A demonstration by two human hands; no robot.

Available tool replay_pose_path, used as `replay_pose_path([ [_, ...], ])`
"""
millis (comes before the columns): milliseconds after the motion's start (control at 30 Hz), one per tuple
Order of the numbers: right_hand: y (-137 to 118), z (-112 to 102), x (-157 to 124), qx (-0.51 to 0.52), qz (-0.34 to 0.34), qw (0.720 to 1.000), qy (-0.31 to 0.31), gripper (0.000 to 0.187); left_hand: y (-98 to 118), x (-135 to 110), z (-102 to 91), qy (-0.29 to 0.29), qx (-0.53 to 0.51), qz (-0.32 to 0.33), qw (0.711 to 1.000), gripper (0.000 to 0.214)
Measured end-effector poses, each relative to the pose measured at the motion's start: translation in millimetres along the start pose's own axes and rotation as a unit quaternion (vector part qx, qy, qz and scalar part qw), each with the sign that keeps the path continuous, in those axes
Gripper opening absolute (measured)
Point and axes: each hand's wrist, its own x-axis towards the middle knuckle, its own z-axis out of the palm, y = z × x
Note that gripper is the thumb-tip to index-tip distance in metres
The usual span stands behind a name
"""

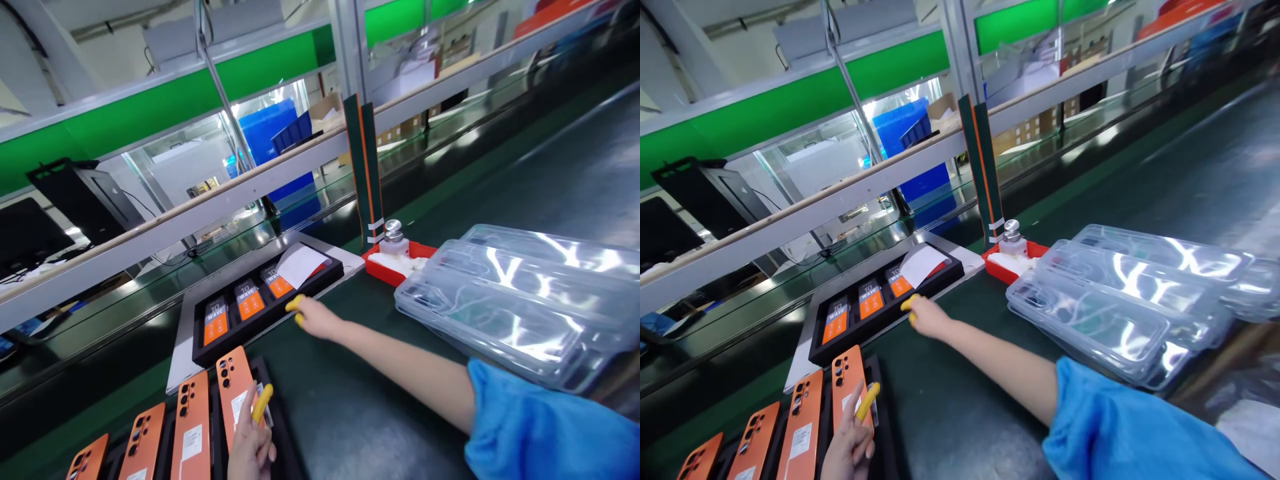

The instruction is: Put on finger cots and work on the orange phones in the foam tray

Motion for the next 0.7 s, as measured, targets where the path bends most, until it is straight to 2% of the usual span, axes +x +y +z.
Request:
replay_pose_path([
  [67,29,-32,32,-0.058,0.015,0.996,0.059,0.039,-8,9,-6.7,-0.012,0.025,-0.035,0.999,0.081],
  [200,78,-79,76,-0.133,0.028,0.985,0.110,0.036,-21,21,-12.7,0.005,0.030,-0.074,0.997,0.095],
  [300,107,-94,89,-0.155,0.088,0.974,0.142,0.040,-24,26,-13.1,0.028,0.030,-0.071,0.997,0.096],
  [400,125,-100,91,-0.144,0.163,0.965,0.148,0.037,-24,27,-13.7,0.031,0.027,-0.066,0.997,0.092],
  [533,121,-103,86,-0.125,0.185,0.954,0.202,0.044,-21,22,-12.3,0.014,0.016,-0.075,0.997,0.090],
  [600,104,-100,79,-0.116,0.160,0.948,0.248,0.049,-15,15,-7.7,0.018,-0.007,-0.060,0.998,0.084],
  [700,68,-78,55,-0.083,0.099,0.953,0.274,0.048,-2,1,4.2,0.072,-0.079,-0.018,0.994,0.074],
])
